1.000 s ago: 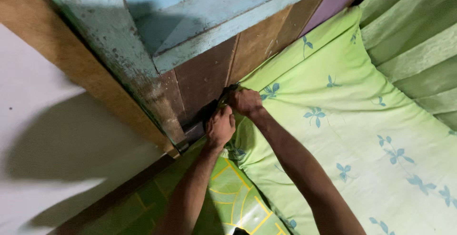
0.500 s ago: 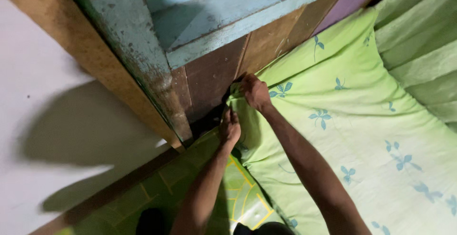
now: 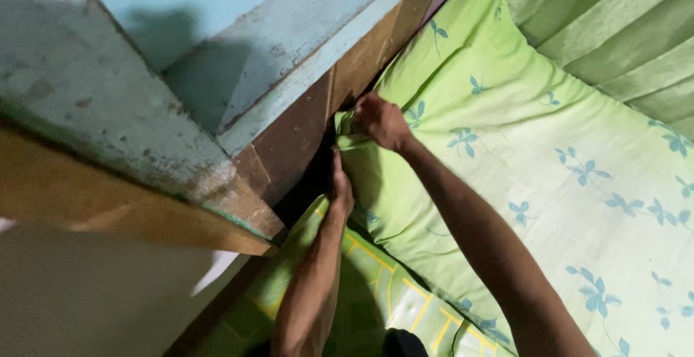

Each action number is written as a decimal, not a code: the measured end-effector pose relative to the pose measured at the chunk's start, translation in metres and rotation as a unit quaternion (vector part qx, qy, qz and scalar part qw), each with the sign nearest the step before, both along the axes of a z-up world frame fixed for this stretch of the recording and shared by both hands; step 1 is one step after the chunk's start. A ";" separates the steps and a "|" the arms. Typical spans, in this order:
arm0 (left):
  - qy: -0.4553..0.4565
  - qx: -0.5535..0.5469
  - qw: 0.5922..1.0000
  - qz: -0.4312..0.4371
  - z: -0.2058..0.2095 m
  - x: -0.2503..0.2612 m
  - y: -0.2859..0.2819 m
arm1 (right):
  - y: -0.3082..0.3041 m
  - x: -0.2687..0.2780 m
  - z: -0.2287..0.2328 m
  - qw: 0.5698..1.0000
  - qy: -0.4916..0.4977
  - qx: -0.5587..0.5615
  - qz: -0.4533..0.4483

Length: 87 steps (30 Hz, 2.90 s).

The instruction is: The person spreads a light green floral sheet over a mattress, tucks the edges under, and smooths the surface. They then place a pink pillow on the bed and briefly handle a green cloth from a nearby table.

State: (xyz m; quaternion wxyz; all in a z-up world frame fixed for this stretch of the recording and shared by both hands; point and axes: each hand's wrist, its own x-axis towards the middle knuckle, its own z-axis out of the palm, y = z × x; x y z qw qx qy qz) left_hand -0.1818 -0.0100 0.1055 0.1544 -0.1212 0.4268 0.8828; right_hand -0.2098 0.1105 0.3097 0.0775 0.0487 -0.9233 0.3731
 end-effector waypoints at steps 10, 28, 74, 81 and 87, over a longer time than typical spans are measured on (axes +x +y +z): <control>0.270 -0.417 0.860 -0.114 0.136 0.002 0.027 | 0.061 0.032 0.099 0.987 0.143 -0.054 -0.049; 0.180 -0.378 0.898 -0.134 0.197 -0.009 0.104 | 0.098 0.067 0.162 0.984 0.035 0.143 -0.101; 0.244 -0.485 0.838 -0.052 0.092 0.025 -0.001 | 0.019 0.084 0.039 0.904 0.098 0.411 0.060; 0.072 -0.441 0.880 -0.161 0.056 0.015 -0.026 | -0.001 0.059 -0.016 0.908 0.131 0.382 0.114; 0.109 -0.538 0.834 -0.055 0.032 0.022 -0.034 | -0.025 0.074 -0.029 0.957 -0.075 0.261 -0.100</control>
